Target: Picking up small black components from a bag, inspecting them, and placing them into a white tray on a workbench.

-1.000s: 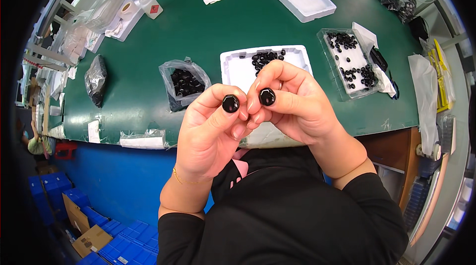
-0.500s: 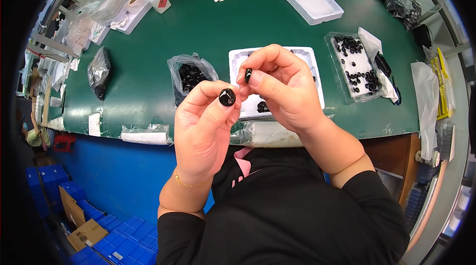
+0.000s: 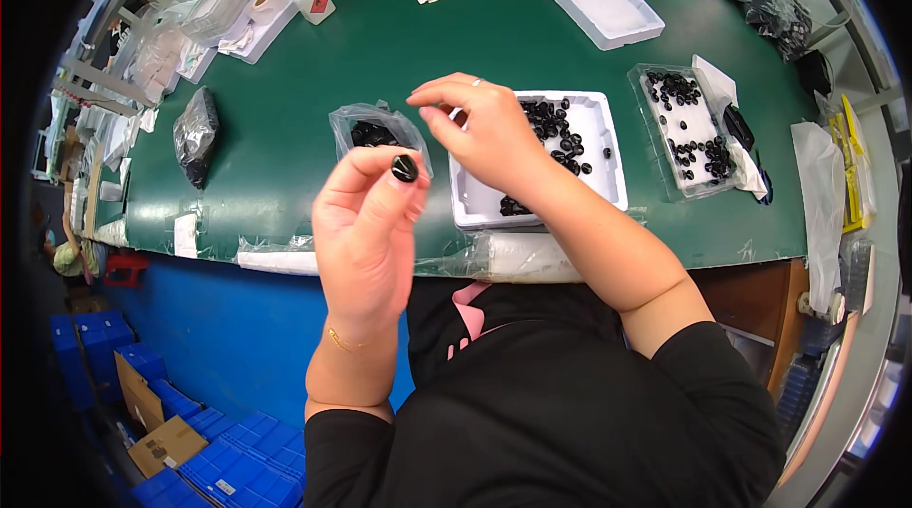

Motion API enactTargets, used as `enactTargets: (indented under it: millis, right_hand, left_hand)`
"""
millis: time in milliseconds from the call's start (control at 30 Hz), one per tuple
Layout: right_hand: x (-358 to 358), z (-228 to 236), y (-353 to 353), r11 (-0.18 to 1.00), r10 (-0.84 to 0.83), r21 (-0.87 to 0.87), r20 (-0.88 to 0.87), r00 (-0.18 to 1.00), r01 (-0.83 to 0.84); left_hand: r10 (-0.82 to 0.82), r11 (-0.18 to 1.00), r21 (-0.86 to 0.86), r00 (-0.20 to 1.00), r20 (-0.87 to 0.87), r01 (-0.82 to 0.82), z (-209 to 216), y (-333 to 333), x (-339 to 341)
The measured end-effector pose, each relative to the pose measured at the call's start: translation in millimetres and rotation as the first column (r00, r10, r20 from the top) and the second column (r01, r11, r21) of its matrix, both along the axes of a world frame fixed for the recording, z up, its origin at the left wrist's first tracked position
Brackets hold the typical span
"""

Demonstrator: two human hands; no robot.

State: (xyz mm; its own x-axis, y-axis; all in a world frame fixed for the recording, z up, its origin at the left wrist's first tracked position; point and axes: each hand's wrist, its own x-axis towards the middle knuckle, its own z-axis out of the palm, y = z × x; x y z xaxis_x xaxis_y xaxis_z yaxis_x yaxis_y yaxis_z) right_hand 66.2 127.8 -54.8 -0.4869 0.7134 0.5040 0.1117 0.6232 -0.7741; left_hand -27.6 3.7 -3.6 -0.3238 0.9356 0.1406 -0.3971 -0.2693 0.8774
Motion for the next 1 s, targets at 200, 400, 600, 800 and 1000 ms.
enactTargets:
  millis: [200,400,600,800,1000]
  right_hand:
    - [63.9,14.5,16.9,0.962,-0.088,-0.258,0.0,0.996,0.085]
    - [73.3,54.0,-29.3,0.98,0.08,-0.168,-0.166,0.983,-0.108]
    - [71.2,72.6,-50.2,0.961,0.277,0.043,-0.219,0.935,-0.274]
    - [87.1,62.5,-40.7,0.869,0.464,-0.004,-0.339,0.818,-0.495]
    - [85.5,62.4,-46.4,0.921,0.307,-0.113,-0.381,0.872,-0.373]
  left_hand:
    - [0.273,0.953,0.038,0.803,-0.53,-0.299,-10.1,14.4,-46.3]
    - [-0.264,0.958,-0.1,0.963,0.055,0.269,-5.5,7.8,-20.0]
    - [-0.305,0.949,-0.051,0.946,0.11,0.312,9.3,3.4,5.1]
    - [-0.386,0.921,0.002,0.91,0.149,0.39,10.3,4.3,3.6]
    - [-0.401,0.912,-0.008,0.897,0.186,0.41,10.0,4.6,2.6]
